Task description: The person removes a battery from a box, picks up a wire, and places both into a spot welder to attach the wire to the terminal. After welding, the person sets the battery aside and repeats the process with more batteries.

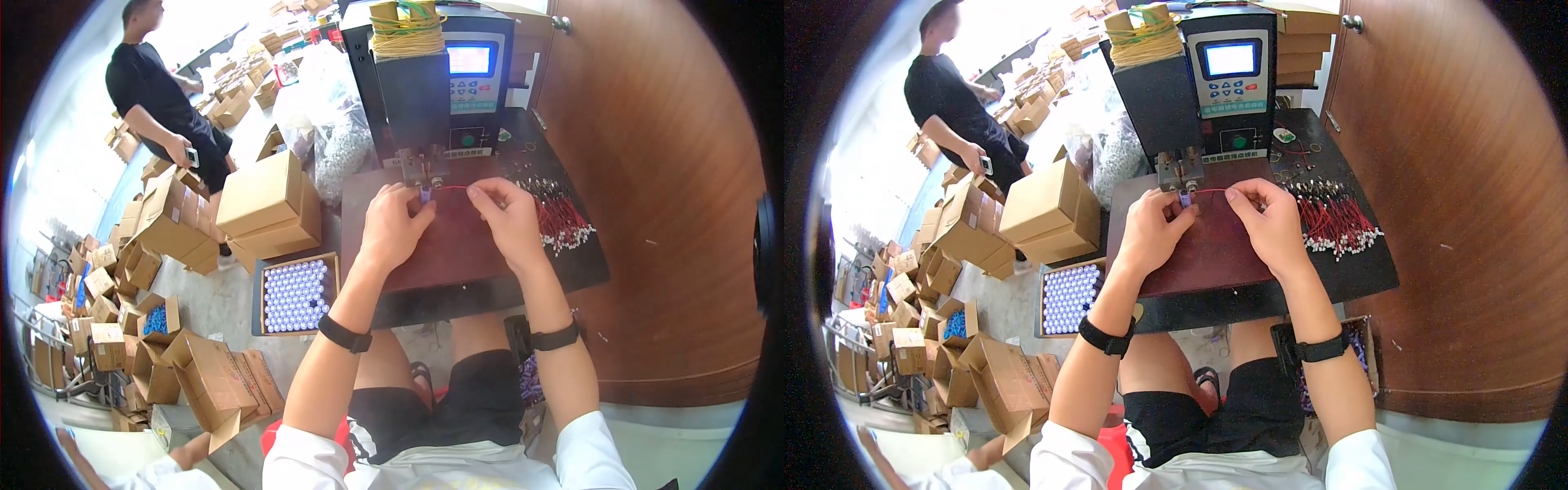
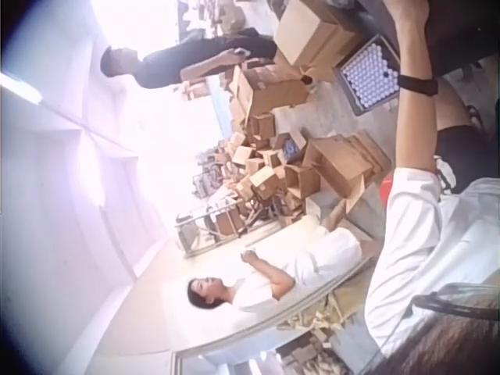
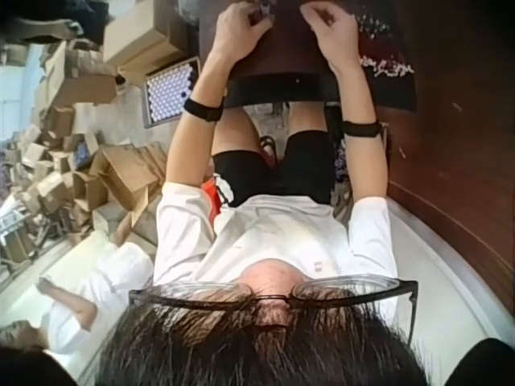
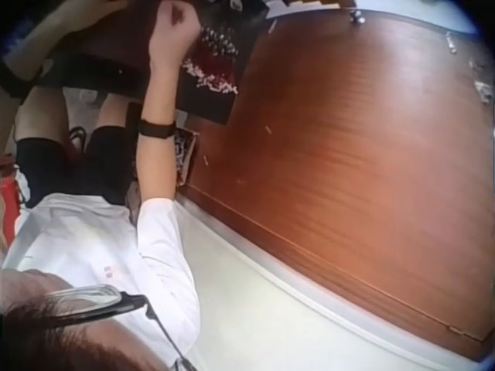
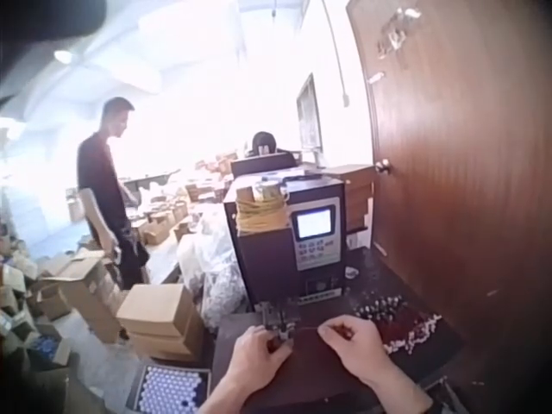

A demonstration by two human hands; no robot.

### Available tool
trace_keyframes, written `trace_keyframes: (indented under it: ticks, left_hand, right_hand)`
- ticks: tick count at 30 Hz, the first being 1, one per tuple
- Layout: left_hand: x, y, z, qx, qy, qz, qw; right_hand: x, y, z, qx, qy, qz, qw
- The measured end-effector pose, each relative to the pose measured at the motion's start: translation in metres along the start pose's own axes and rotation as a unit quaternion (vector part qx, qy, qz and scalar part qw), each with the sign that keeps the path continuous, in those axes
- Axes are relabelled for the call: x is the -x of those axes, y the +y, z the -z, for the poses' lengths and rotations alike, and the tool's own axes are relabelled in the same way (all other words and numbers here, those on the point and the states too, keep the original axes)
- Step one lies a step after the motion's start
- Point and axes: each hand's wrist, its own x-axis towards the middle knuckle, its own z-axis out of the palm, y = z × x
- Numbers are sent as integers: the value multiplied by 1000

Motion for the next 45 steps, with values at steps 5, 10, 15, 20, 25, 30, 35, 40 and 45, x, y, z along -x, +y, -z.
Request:
trace_keyframes:
  ticks: [5,10,15,20,25,30,35,40,45]
  left_hand:
    - [-1,-3,-1,29,-14,-1,999]
    - [3,-5,2,-7,21,-27,999]
    - [7,2,-1,47,-29,-59,997]
    - [10,0,12,115,-74,-47,989]
    - [5,3,9,97,-83,-58,990]
    - [3,8,6,77,-70,-65,992]
    - [4,11,5,72,-76,-58,993]
    - [13,2,8,90,-45,-49,994]
    - [30,-1,40,61,-6,-54,997]
  right_hand:
    - [0,1,-1,-8,-4,-1,1000]
    - [2,-2,-2,-10,-11,-2,1000]
    - [17,-13,16,-49,4,-17,999]
    - [68,-64,88,66,73,-20,995]
    - [145,-47,193,208,100,-79,970]
    - [198,21,249,467,41,-175,866]
    - [153,55,217,383,125,-80,912]
    - [78,80,149,349,138,-52,925]
    - [58,107,162,401,143,-3,905]
